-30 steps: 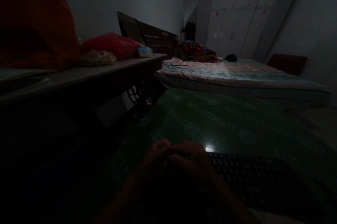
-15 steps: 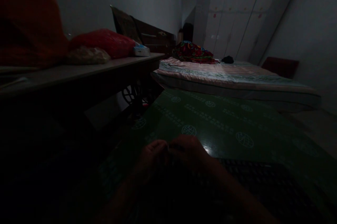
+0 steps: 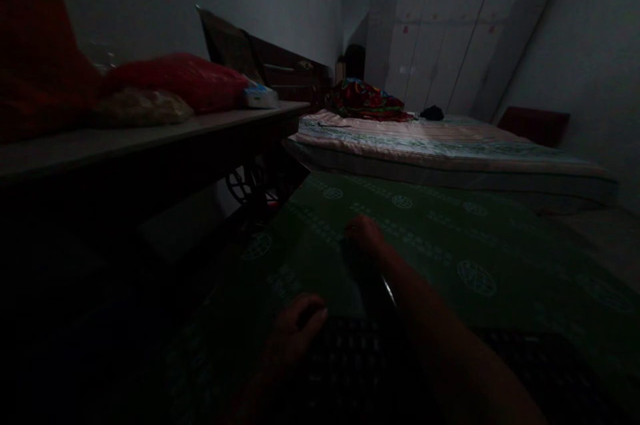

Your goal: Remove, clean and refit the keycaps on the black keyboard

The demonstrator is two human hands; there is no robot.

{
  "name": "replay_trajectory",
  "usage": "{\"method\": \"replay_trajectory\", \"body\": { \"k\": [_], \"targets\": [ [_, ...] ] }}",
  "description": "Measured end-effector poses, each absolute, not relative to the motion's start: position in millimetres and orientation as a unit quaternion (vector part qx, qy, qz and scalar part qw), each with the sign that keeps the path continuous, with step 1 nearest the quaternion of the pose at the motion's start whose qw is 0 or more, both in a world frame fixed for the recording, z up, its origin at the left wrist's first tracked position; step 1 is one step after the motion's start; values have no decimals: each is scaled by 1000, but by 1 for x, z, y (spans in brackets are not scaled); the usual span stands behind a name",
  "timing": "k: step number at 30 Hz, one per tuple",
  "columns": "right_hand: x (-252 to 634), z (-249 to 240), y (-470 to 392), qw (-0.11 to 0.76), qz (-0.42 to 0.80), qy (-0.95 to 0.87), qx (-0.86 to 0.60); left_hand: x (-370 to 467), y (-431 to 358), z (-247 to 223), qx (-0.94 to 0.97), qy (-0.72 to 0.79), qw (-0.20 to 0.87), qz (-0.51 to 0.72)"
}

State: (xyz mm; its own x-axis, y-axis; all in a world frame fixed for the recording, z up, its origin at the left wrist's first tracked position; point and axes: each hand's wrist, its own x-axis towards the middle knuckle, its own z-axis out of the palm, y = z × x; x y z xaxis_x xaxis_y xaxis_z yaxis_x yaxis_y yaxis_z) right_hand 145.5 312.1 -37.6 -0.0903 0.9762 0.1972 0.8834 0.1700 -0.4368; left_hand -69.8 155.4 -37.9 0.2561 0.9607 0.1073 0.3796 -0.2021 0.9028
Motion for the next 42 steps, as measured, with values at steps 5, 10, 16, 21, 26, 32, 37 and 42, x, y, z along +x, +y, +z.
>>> {"method": "replay_trajectory", "body": {
  "k": [5,10,16,21,26,32,37,42],
  "targets": [
    [149,-45,327,187,93,-729,-652,-71,155,-43,713,479,372,351],
    [151,-48,330,175,89,-729,-655,-71,155,-43,716,478,371,348],
    [148,-47,328,183,84,-731,-652,-71,156,-43,726,479,370,326],
    [147,-48,327,189,78,-726,-657,-70,156,-43,732,477,364,324],
    [147,-49,326,191,78,-725,-657,-71,156,-45,734,483,364,310],
    [146,-51,327,190,74,-722,-661,-70,155,-43,734,483,364,309],
    [146,-51,328,185,70,-728,-657,-70,155,-41,734,480,368,310],
    [146,-50,327,182,63,-730,-655,-71,156,-44,738,477,360,313]
  ]
}}
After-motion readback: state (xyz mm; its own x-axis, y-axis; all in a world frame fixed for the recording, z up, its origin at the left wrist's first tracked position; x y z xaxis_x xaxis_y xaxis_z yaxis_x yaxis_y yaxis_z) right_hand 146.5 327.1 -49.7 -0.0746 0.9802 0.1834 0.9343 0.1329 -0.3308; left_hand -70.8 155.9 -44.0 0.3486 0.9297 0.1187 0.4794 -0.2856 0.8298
